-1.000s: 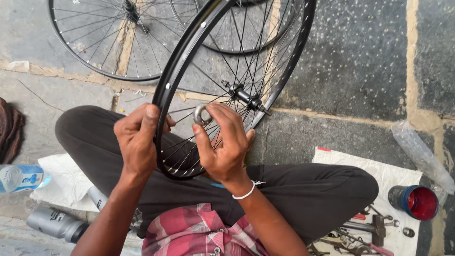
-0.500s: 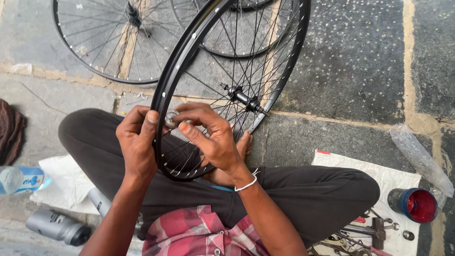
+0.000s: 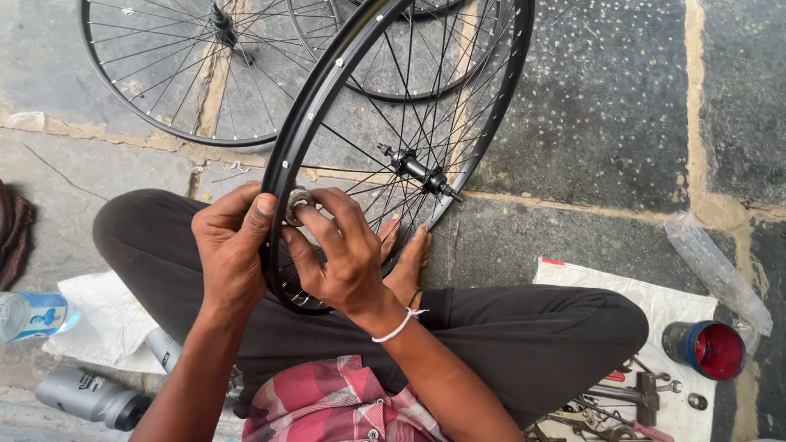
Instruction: The person sits on the ground and uses a small metal tool to tighten or adjust the nipples on the rim of a bicycle wheel. They rotate the wheel to access different spokes and continue the adjustment process around the circumference of the rim.
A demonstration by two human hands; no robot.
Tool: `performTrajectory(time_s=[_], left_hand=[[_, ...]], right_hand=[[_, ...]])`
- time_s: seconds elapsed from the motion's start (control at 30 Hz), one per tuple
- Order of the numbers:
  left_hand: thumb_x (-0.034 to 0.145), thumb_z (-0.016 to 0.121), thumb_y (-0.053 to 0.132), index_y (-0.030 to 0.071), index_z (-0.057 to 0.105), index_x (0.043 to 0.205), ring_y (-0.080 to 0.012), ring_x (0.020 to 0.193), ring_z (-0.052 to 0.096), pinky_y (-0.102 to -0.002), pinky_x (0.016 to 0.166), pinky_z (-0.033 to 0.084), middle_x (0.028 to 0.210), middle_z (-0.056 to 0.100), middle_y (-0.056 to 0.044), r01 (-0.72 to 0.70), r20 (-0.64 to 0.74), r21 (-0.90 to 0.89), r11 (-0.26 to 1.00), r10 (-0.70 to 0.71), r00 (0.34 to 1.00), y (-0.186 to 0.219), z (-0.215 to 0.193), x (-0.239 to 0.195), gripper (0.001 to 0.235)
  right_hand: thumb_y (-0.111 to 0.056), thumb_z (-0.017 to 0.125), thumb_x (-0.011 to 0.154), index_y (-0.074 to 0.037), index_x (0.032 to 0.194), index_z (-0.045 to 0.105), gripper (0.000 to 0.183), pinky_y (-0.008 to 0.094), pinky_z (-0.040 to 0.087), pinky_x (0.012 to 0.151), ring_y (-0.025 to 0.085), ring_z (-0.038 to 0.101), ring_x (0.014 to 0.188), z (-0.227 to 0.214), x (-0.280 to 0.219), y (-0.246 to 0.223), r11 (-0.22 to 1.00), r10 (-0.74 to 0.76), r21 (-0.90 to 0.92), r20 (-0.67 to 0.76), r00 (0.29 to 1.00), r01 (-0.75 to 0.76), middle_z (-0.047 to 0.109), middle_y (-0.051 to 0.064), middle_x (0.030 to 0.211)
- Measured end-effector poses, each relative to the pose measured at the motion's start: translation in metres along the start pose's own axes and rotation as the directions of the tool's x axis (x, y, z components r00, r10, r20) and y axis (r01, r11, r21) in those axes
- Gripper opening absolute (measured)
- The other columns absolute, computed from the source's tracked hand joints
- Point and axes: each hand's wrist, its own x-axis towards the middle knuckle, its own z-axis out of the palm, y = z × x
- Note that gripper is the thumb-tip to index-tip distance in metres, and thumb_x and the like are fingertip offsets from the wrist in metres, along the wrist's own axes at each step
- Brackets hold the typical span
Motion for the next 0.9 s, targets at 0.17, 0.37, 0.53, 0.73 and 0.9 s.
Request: performTrajectory(time_s=[0.17, 0.37, 0.53, 0.73, 0.9], left_hand=[[0.111, 0.05, 0.035, 0.0, 0.07, 0.099, -0.0041, 0.072, 0.054, -0.022, 0.064, 0.043, 0.083, 0.066, 0.002, -0.037, 0.0, 0.26, 0.965, 0.039, 0.999, 0.025, 0.012, 0.023, 0.043], [0.11, 0.055, 0.037, 0.0, 0.069, 0.081, -0.0067, 0.062, 0.051, -0.025, 0.058, 0.039, 0.068, 0.059, -0.001, -0.104, -0.007, 0.463, 0.88, 0.121, 0.993, 0.013, 0.012, 0.025, 0.049], [0.11, 0.059, 0.036, -0.001, 0.066, 0.082, -0.008, 0.069, 0.05, -0.025, 0.064, 0.038, 0.075, 0.057, -0.002, -0.128, -0.055, 0.327, 0.936, 0.154, 0.986, -0.014, 0.004, -0.008, 0.047], [0.106, 0.066, 0.032, 0.003, 0.058, 0.097, -0.0085, 0.074, 0.06, -0.023, 0.071, 0.048, 0.082, 0.064, -0.004, -0.066, -0.132, 0.086, 0.994, 0.077, 0.988, -0.031, -0.006, -0.013, 0.032], [0.106, 0.07, 0.028, 0.001, 0.061, 0.1, -0.008, 0.076, 0.059, -0.023, 0.072, 0.047, 0.084, 0.065, -0.004, -0.09, -0.155, 0.091, 0.992, 0.104, 0.983, -0.03, -0.006, -0.012, 0.029]], right_hand=[[-0.006, 0.073, 0.095, -0.001, 0.123, 0.059, 0.032, 0.042, 0.06, 0.097, 0.036, 0.07, 0.113, 0.006, -0.006, 0.003, 0.998, 0.067, -0.005, -0.056, 0.996, -0.067, 0.064, 0.022, 0.125], [-0.009, 0.073, 0.095, 0.001, 0.125, 0.056, 0.036, 0.038, 0.056, 0.103, 0.033, 0.069, 0.115, -0.01, -0.009, 0.002, 0.952, 0.257, 0.212, -0.157, 0.954, -0.222, 0.065, 0.021, 0.125], [-0.007, 0.077, 0.093, -0.006, 0.128, 0.066, 0.036, 0.036, 0.051, 0.107, 0.029, 0.068, 0.118, -0.015, -0.005, 0.013, 0.971, 0.234, 0.047, 0.034, 0.972, -0.235, 0.071, 0.014, 0.124], [-0.014, 0.071, 0.082, -0.002, 0.137, 0.06, 0.057, 0.037, 0.048, 0.11, 0.024, 0.064, 0.12, -0.024, 0.011, 0.027, 0.797, 0.236, 0.408, 0.467, 0.852, -0.445, 0.068, 0.012, 0.124], [-0.016, 0.072, 0.09, -0.004, 0.137, 0.063, 0.049, 0.037, 0.048, 0.109, 0.021, 0.062, 0.116, -0.014, 0.009, 0.038, 0.672, 0.241, 0.545, 0.48, 0.844, -0.502, 0.068, 0.009, 0.123]])
